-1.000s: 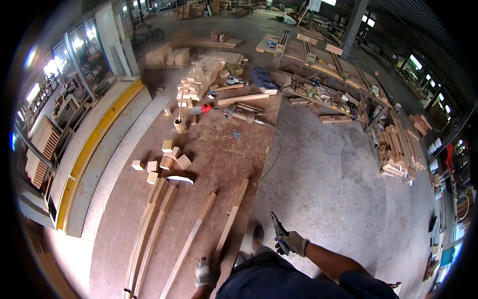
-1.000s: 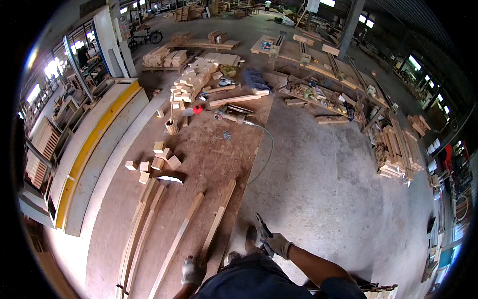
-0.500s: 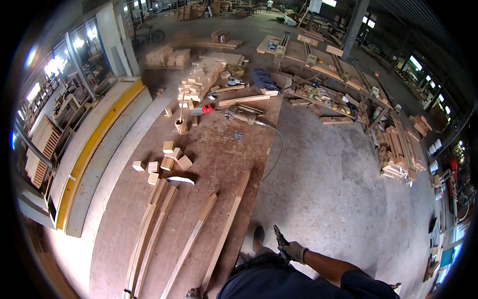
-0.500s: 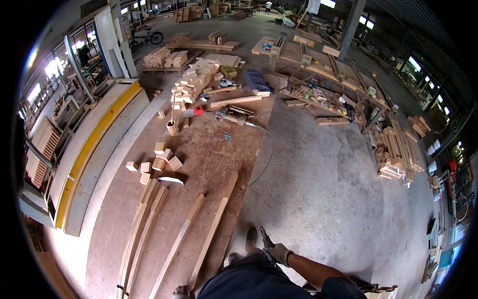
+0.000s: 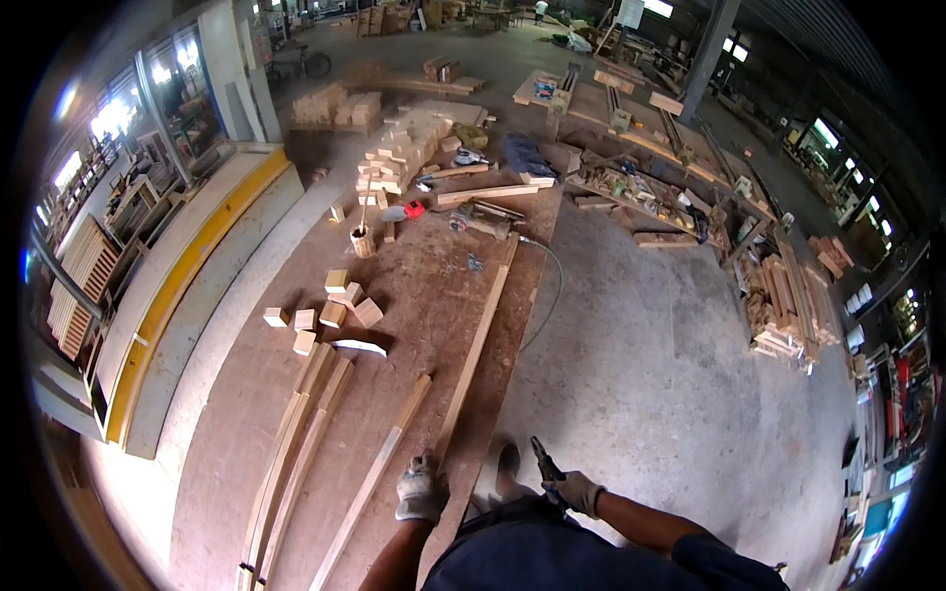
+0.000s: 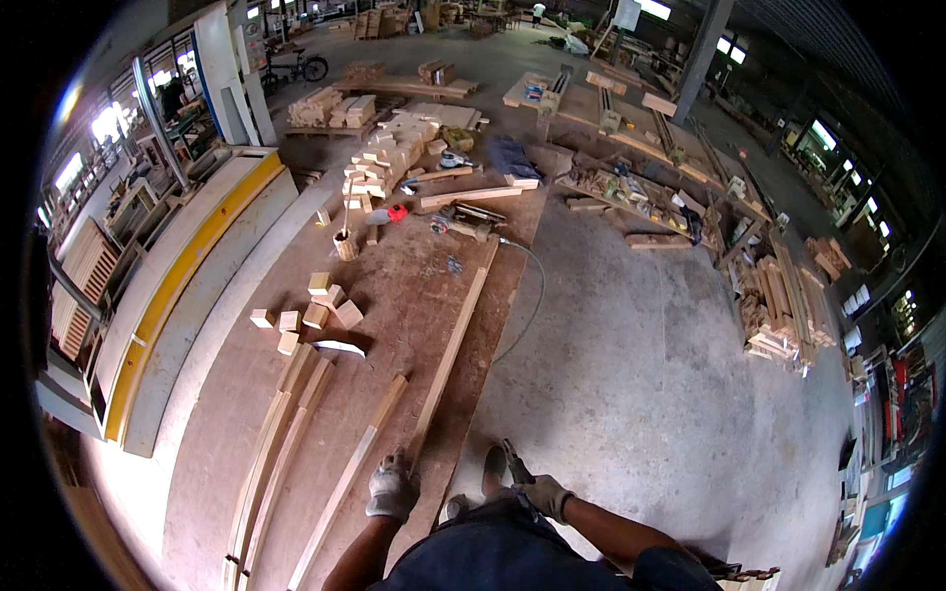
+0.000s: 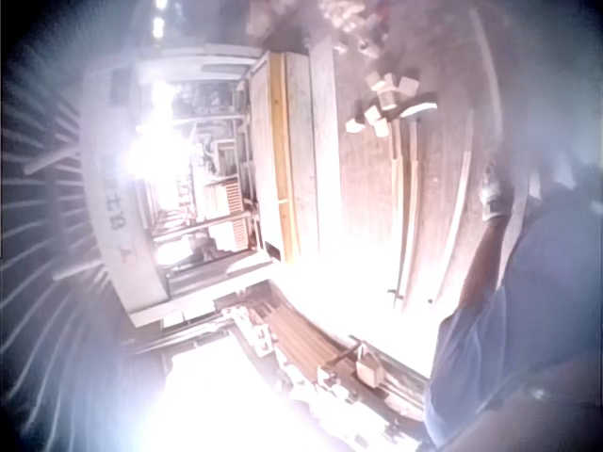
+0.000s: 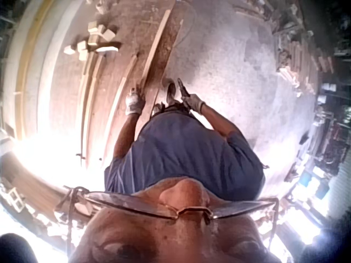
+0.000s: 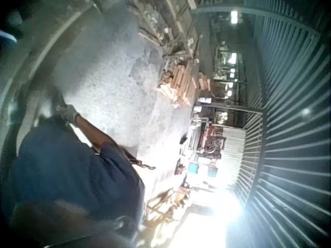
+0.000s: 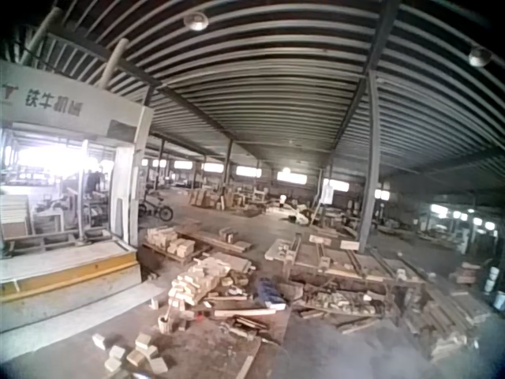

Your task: The person uses pliers to remove nails from several wooden planks on a workbench. After removing the nails, the person stacks the planks and carries them to a nearby pile of lumber.

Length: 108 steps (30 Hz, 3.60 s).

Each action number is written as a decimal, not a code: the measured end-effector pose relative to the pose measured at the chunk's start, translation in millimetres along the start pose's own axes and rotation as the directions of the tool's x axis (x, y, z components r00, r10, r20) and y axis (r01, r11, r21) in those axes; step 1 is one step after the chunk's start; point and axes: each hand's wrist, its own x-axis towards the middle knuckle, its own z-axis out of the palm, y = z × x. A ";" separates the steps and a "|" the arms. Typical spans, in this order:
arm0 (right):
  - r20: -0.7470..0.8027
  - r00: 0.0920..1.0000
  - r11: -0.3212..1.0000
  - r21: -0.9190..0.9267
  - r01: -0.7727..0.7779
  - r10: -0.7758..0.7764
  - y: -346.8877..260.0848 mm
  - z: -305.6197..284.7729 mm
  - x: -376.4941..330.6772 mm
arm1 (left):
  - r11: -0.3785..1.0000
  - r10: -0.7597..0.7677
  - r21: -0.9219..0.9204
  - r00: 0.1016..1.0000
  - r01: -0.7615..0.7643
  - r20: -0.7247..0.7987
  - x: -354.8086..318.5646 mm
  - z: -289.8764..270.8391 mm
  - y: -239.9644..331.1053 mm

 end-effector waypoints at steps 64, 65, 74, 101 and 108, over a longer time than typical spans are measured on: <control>0.369 0.907 0.675 -0.619 0.402 -0.202 -97.1 98.6 -18.0 | 0.935 -0.276 -0.302 0.914 0.184 -0.298 -83.8 44.2 -62.1; 0.369 0.896 0.579 -0.685 0.442 -0.247 -100.5 106.1 -19.0 | 0.934 -0.275 -0.308 0.918 0.183 -0.286 -82.8 44.5 -62.9; 0.158 0.949 0.538 -0.793 0.286 -0.271 -125.1 112.4 -20.6 | 0.916 -0.272 -0.360 0.933 0.177 -0.234 -81.0 38.3 -61.3; 0.272 0.920 0.423 -0.825 0.374 -0.284 -140.6 91.3 13.3 | 0.941 -0.269 -0.274 0.928 0.197 -0.257 -75.2 42.1 -63.0; 0.314 0.927 0.351 -0.861 0.368 -0.202 -152.7 96.0 11.2 | 0.975 -0.180 -0.176 0.946 0.135 -0.271 -82.6 60.6 -74.6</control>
